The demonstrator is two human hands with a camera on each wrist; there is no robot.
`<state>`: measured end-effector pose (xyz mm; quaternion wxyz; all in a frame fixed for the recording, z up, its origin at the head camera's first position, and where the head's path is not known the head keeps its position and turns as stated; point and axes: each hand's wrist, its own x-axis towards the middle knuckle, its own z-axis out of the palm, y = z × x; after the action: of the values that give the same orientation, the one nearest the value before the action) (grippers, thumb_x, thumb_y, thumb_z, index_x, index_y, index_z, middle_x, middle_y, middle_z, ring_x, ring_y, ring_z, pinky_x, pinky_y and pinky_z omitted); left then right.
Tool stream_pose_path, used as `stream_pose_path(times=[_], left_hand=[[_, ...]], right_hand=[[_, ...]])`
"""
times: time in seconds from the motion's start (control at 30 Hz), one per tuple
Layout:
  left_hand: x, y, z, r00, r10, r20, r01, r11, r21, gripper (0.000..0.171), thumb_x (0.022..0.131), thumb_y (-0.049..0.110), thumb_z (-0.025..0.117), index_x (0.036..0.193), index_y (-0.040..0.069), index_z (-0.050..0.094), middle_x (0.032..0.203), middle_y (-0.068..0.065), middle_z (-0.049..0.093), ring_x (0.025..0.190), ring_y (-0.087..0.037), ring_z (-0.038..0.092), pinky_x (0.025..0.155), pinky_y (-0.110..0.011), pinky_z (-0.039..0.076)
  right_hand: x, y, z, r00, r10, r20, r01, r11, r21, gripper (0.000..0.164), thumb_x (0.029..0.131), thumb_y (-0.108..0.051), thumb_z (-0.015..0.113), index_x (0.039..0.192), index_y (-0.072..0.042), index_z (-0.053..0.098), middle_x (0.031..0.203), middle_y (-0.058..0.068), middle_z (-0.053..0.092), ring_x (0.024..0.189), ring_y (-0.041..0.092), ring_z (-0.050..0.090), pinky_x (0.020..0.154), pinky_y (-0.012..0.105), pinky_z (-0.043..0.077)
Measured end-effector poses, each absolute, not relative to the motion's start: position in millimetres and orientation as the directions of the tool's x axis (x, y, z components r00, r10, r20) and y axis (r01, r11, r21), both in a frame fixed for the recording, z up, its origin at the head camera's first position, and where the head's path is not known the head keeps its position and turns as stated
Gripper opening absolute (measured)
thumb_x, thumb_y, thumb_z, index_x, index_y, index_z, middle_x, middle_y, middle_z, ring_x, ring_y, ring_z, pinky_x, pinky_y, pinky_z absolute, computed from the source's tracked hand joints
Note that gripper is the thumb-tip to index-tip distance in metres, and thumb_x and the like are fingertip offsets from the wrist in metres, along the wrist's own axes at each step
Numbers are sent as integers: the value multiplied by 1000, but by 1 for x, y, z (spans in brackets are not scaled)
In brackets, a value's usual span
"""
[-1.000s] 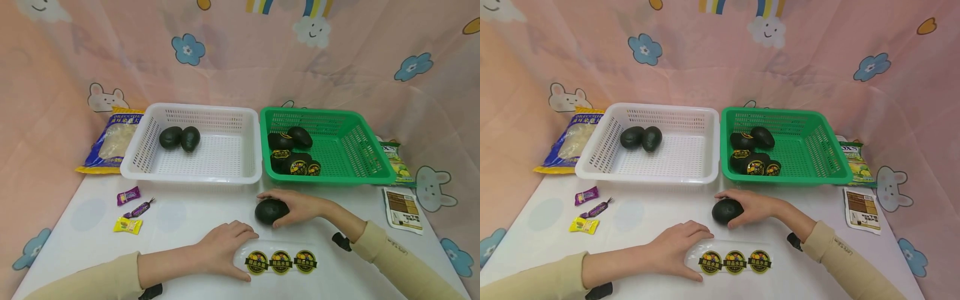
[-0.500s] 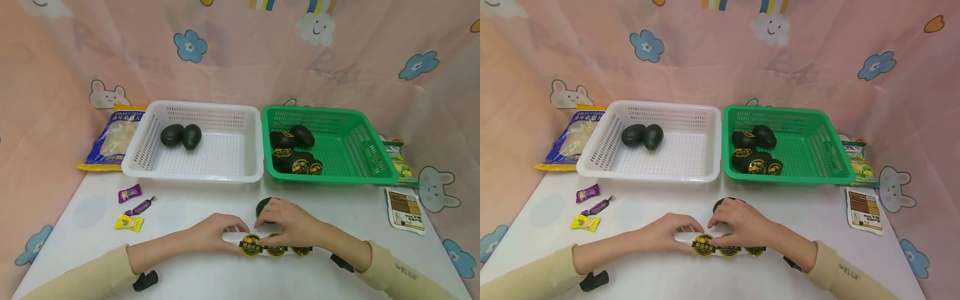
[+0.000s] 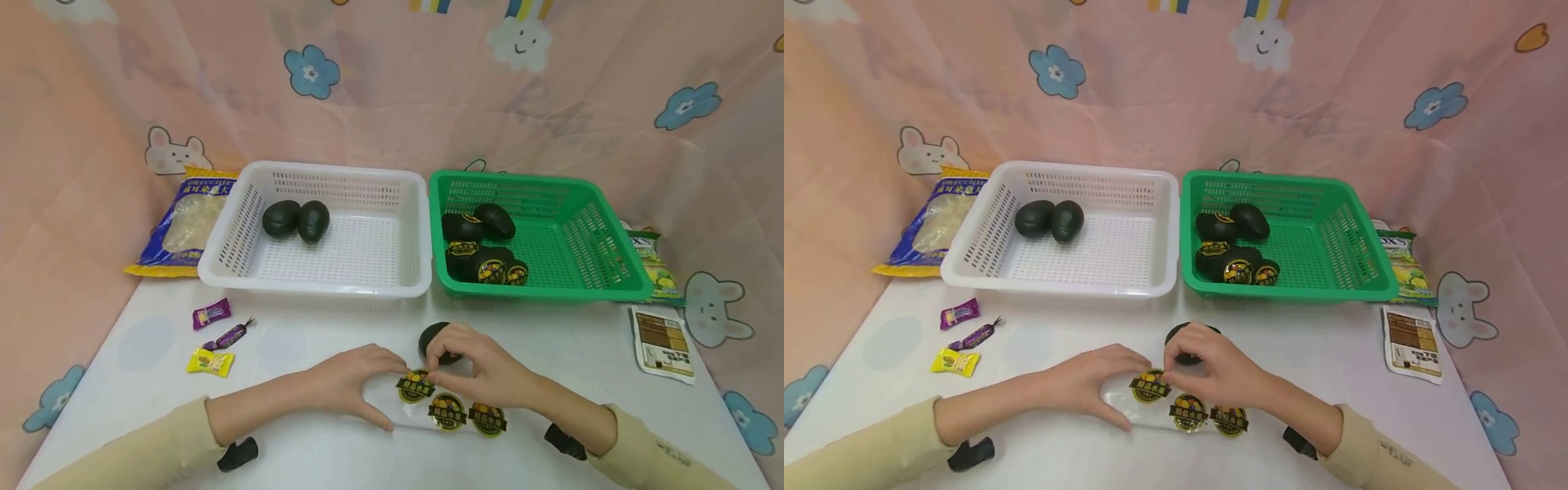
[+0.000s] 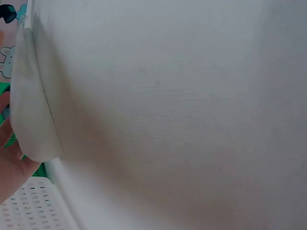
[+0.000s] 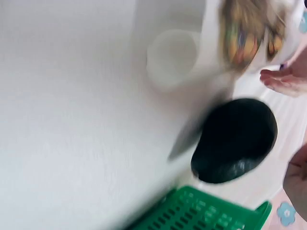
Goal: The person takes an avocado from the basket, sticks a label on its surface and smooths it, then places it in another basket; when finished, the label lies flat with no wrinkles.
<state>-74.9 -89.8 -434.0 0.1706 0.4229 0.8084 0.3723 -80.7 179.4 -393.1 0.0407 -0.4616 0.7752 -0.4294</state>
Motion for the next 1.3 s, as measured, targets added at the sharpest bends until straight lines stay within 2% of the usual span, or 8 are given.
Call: stream_pose_path(times=[0.1,0.27,0.5,0.67,0.83,0.97,1.13,1.3], left_hand=[[-73,-84,-429,-656,752,67,495,361,790,54,78,50,78,122,21,64,121,10,62,115,-10,54,99,-32,45],[-75,-66,-417,-801,586,121,286,197,938,9,87,29,75,91,21,74,86,12,68,84,-12,61,79,-29,51],[-84,-44,-412,-895,443,-45,72,245,967,13,86,33,75,88,21,77,83,10,69,76,-15,57,68,-26,47],[-92,-32,-421,-913,403,-67,84,347,934,16,86,36,74,83,21,78,73,8,65,66,-12,52,60,-25,42],[-101,-26,-432,-911,412,16,224,463,858,17,86,32,74,73,22,74,68,14,61,57,-6,45,54,-23,38],[-102,-26,-432,-893,437,107,348,521,779,18,86,32,74,70,25,69,70,16,59,63,-6,46,56,-23,39],[-103,-26,-432,-813,509,281,548,509,664,12,86,33,75,90,24,71,83,7,60,73,-9,50,58,-21,40],[-105,-24,-434,-703,598,385,702,497,511,37,80,42,79,111,21,75,91,5,54,80,-9,45,58,-17,36]], right_hand=[[-81,184,-388,-673,-704,229,-591,325,-739,19,87,-15,75,91,-27,61,94,-13,61,90,14,54,76,31,47],[-82,189,-385,-779,-619,98,-452,446,-773,14,87,-22,75,90,-25,63,91,-10,61,86,16,54,72,32,48],[-85,204,-390,-932,-335,-137,-63,523,-850,13,91,-25,70,87,-13,67,92,-1,63,87,18,53,74,26,47],[-92,212,-401,-955,-297,-23,-180,636,-750,10,90,-23,72,82,-19,68,92,-8,64,86,18,52,69,28,43],[-98,214,-413,-939,-328,104,-318,708,-630,16,85,-22,77,76,-24,64,87,-12,62,85,19,53,70,33,45],[-100,215,-418,-902,-371,220,-426,685,-591,23,81,-19,81,77,-22,59,79,-8,57,73,16,51,64,27,44],[-102,218,-420,-784,-523,333,-608,541,-582,23,78,-13,83,91,-21,65,84,-10,59,70,11,53,56,25,45],[-106,219,-425,-699,-616,364,-691,450,-565,28,76,-12,84,97,-18,66,90,-8,61,77,11,55,59,29,48]])
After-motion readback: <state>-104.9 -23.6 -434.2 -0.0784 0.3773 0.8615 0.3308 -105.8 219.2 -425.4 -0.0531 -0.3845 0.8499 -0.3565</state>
